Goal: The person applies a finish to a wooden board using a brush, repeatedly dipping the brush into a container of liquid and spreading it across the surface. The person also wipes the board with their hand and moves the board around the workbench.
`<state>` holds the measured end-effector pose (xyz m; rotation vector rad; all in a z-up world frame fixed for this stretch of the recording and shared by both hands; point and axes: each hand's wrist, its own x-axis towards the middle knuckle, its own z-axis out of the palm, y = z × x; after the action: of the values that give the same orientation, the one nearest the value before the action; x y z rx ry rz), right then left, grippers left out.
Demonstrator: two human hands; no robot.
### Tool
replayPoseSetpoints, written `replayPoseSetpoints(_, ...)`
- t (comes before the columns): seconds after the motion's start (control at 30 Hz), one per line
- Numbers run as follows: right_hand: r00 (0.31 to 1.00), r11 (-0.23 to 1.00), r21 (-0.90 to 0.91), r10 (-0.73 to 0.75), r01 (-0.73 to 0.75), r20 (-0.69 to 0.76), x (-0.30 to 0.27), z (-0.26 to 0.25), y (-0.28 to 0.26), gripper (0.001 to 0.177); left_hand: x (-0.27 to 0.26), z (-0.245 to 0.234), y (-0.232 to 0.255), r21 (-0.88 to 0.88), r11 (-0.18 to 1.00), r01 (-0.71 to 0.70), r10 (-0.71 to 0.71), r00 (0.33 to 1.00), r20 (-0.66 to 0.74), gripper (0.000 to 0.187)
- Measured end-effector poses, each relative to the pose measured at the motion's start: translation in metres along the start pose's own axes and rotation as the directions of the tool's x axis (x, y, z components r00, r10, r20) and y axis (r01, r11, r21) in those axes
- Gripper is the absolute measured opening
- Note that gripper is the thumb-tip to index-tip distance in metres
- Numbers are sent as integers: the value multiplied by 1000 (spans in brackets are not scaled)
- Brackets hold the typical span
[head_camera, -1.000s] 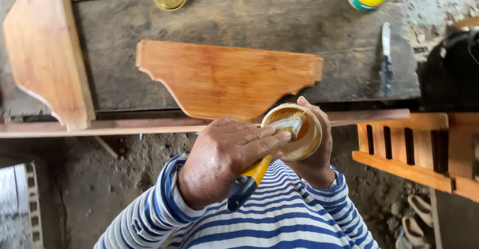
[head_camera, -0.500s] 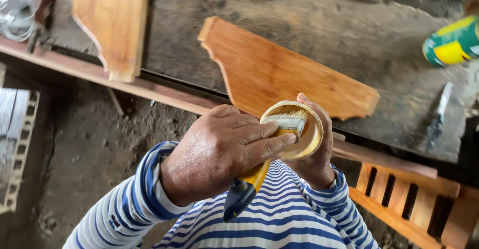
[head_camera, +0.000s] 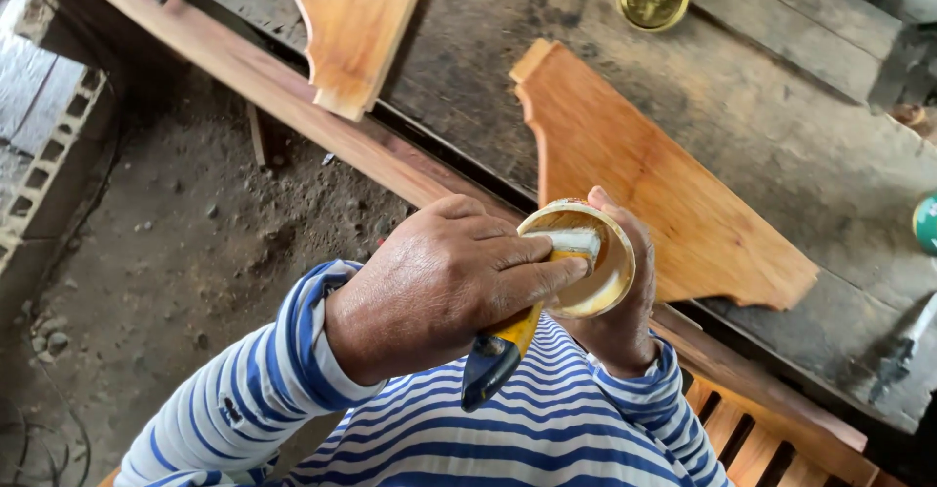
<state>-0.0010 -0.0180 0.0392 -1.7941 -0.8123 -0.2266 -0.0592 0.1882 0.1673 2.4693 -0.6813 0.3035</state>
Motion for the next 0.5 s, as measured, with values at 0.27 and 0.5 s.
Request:
replayPoseSetpoints(0.27,999,997,-72,-34,35,12,13,33,-8,68,-16,-11,-25,-7,999,39,-39,999,24,30)
replayPoseSetpoints(0.5,999,991,-133,-3,10,50,18,37,-9,72,-16,-8,-41,-23,999,25,-24,999,46,32)
